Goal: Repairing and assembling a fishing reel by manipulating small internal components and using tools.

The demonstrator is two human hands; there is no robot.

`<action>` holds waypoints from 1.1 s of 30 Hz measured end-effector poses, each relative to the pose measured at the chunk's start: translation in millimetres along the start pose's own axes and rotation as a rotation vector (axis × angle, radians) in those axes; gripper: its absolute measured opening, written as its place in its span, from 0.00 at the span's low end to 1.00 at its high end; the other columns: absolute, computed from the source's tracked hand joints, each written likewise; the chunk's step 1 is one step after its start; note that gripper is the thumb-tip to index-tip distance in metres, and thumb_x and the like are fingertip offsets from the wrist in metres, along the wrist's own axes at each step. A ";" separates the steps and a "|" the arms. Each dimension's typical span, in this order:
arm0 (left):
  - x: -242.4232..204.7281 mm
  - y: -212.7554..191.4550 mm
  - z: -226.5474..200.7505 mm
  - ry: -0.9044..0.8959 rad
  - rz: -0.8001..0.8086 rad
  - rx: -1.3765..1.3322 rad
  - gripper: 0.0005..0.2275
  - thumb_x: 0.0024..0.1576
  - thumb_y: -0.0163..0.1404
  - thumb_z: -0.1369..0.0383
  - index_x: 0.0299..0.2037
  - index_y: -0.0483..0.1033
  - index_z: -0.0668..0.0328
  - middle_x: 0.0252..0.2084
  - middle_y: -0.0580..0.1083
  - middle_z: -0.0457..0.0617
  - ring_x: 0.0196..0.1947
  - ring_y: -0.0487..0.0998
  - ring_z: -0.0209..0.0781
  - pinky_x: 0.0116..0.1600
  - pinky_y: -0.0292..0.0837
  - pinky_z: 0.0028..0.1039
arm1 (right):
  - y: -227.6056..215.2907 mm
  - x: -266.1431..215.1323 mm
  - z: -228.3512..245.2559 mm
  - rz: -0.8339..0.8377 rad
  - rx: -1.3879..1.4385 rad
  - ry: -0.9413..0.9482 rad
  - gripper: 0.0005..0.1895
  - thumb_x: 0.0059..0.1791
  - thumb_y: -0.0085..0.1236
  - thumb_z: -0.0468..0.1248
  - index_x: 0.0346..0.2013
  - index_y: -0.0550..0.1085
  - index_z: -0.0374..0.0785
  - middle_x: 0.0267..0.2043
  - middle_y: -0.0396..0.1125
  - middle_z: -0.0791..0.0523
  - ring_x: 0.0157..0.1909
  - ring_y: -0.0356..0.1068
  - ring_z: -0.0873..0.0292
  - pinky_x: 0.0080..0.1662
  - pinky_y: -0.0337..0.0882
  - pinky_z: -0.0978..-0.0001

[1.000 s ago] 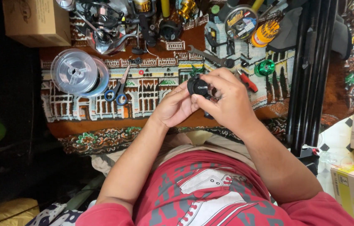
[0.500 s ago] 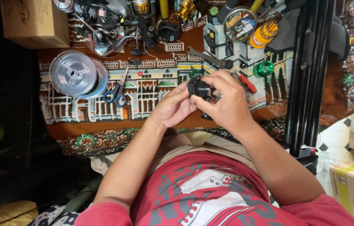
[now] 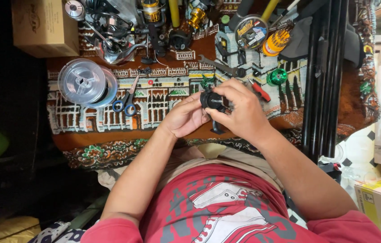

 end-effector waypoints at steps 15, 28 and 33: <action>-2.1 5.7 -0.6 -0.062 0.038 0.048 0.11 0.66 0.45 0.69 0.56 0.74 0.57 0.45 0.80 0.53 0.40 0.84 0.41 0.33 0.70 0.16 | -24.0 9.0 -0.2 0.234 -0.062 -0.244 0.18 0.47 0.67 0.37 0.48 0.78 0.30 0.46 0.71 0.48 0.52 0.71 0.43 0.55 0.72 0.51; 0.1 -14.5 13.6 -0.060 0.000 0.062 0.09 0.67 0.45 0.68 0.53 0.74 0.58 0.44 0.79 0.58 0.40 0.83 0.48 0.27 0.68 0.17 | -41.3 24.2 31.6 0.496 -0.245 -0.117 0.32 0.45 0.55 0.29 0.66 0.69 0.41 0.60 0.67 0.47 0.66 0.63 0.44 0.57 0.64 0.52; 2.4 -5.0 9.6 0.013 0.027 0.046 0.12 0.67 0.45 0.68 0.59 0.71 0.60 0.48 0.79 0.57 0.43 0.83 0.45 0.43 0.81 0.27 | -34.2 7.3 24.4 0.148 -0.231 -0.007 0.35 0.47 0.64 0.55 0.56 0.71 0.29 0.46 0.65 0.48 0.51 0.67 0.48 0.56 0.66 0.55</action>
Point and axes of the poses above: each hand's wrist, its own x-axis towards the middle knuckle, its own y-axis out of the palm, z = x × y, the point moved 1 cm from there along x, towards the middle knuckle
